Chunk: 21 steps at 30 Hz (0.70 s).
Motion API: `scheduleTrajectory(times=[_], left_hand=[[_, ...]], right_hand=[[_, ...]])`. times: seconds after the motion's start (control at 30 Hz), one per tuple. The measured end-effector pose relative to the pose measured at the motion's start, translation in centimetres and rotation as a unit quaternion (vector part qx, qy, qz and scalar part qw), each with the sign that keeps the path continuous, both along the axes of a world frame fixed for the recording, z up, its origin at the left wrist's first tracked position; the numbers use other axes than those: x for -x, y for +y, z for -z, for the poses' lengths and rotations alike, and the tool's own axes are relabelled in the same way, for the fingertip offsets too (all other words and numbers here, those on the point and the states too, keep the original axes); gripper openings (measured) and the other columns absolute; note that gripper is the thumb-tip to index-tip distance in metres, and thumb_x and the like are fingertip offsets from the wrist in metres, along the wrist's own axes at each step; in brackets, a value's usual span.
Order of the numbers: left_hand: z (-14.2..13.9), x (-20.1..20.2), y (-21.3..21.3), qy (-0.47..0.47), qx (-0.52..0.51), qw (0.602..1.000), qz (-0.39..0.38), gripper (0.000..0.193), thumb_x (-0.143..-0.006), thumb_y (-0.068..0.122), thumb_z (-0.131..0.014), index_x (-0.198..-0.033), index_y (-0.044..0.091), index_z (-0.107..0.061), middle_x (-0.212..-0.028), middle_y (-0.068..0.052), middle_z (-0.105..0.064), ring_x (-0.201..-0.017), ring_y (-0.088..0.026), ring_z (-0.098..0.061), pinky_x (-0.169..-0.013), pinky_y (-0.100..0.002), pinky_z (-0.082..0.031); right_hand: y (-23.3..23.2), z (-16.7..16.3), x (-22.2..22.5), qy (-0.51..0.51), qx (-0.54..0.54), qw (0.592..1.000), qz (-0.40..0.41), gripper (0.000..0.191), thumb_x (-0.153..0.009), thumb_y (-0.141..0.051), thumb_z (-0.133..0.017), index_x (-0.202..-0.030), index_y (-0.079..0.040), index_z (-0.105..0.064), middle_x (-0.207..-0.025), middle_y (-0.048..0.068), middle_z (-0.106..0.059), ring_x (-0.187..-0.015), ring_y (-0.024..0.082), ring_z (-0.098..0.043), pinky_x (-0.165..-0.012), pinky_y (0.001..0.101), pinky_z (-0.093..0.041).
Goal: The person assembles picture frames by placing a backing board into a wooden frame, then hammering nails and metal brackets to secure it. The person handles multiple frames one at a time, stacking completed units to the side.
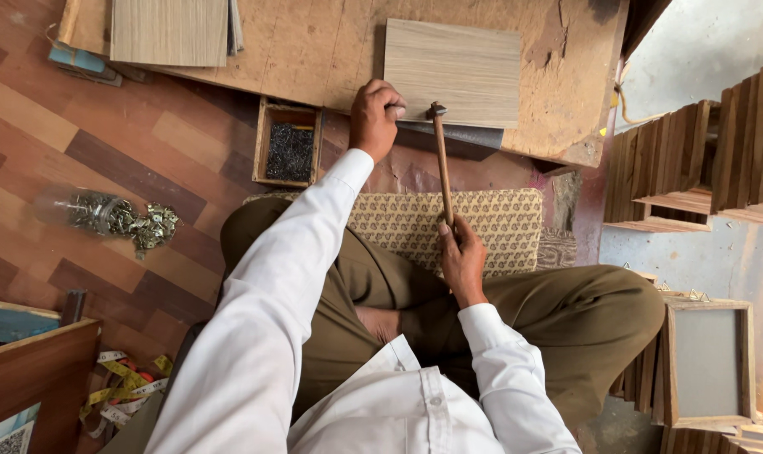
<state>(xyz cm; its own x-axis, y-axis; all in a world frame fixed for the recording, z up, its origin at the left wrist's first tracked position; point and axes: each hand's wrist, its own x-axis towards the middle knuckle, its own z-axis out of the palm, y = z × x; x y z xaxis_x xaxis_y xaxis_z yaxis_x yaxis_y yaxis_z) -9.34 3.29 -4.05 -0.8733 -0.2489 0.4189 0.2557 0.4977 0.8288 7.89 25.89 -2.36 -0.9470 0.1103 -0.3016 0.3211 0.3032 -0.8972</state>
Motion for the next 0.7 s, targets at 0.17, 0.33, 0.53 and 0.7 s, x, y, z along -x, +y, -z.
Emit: scheduleTrajectory(times=[0.17,0.33,0.53,0.7], left_hand=[[0.6,0.2,-1.0,-0.042,-0.034,0.998,0.033,0.014,-0.073,-0.006,-0.079,-0.079,0.003,-0.07,-0.102,-0.006,-0.067,-0.097,-0.026,-0.067,-0.085,-0.037,-0.055],[1.0,0.5,-0.8,-0.045,-0.025,0.999,0.014,0.014,-0.072,-0.007,-0.08,-0.076,0.003,-0.071,-0.104,-0.007,-0.066,-0.101,-0.026,-0.065,-0.088,-0.037,-0.054],[1.6,0.7,-0.5,-0.037,-0.035,0.999,0.013,0.016,-0.072,-0.011,-0.076,-0.078,0.002,-0.07,-0.103,-0.006,-0.066,-0.1,-0.026,-0.066,-0.087,-0.036,-0.056],[1.7,0.8,-0.7,-0.04,-0.03,0.999,0.017,0.016,-0.07,-0.009,-0.078,-0.077,0.002,-0.069,-0.102,-0.007,-0.066,-0.099,-0.027,-0.066,-0.087,-0.037,-0.055]], right_hand=[[0.0,-0.6,-0.1,0.014,-0.089,0.996,0.025,0.036,-0.098,-0.027,-0.071,-0.124,-0.003,-0.071,-0.074,0.006,-0.069,-0.061,0.011,-0.061,-0.054,0.0312,-0.049],[-0.1,-1.1,-0.7,0.129,-0.162,0.978,0.0,0.028,-0.104,-0.024,-0.068,-0.118,0.0,-0.072,-0.076,0.011,-0.071,-0.066,0.016,-0.065,-0.061,0.0337,-0.051],[-0.9,-1.8,-1.1,0.246,-0.196,0.949,-0.038,0.024,-0.104,-0.018,-0.065,-0.119,0.001,-0.068,-0.082,0.014,-0.07,-0.065,0.021,-0.066,-0.061,0.0352,-0.052],[-0.9,-1.8,-0.8,0.262,-0.283,0.92,-0.072,0.022,-0.102,-0.013,-0.069,-0.12,0.0,-0.07,-0.085,0.018,-0.071,-0.068,0.025,-0.067,-0.062,0.037,-0.053]])
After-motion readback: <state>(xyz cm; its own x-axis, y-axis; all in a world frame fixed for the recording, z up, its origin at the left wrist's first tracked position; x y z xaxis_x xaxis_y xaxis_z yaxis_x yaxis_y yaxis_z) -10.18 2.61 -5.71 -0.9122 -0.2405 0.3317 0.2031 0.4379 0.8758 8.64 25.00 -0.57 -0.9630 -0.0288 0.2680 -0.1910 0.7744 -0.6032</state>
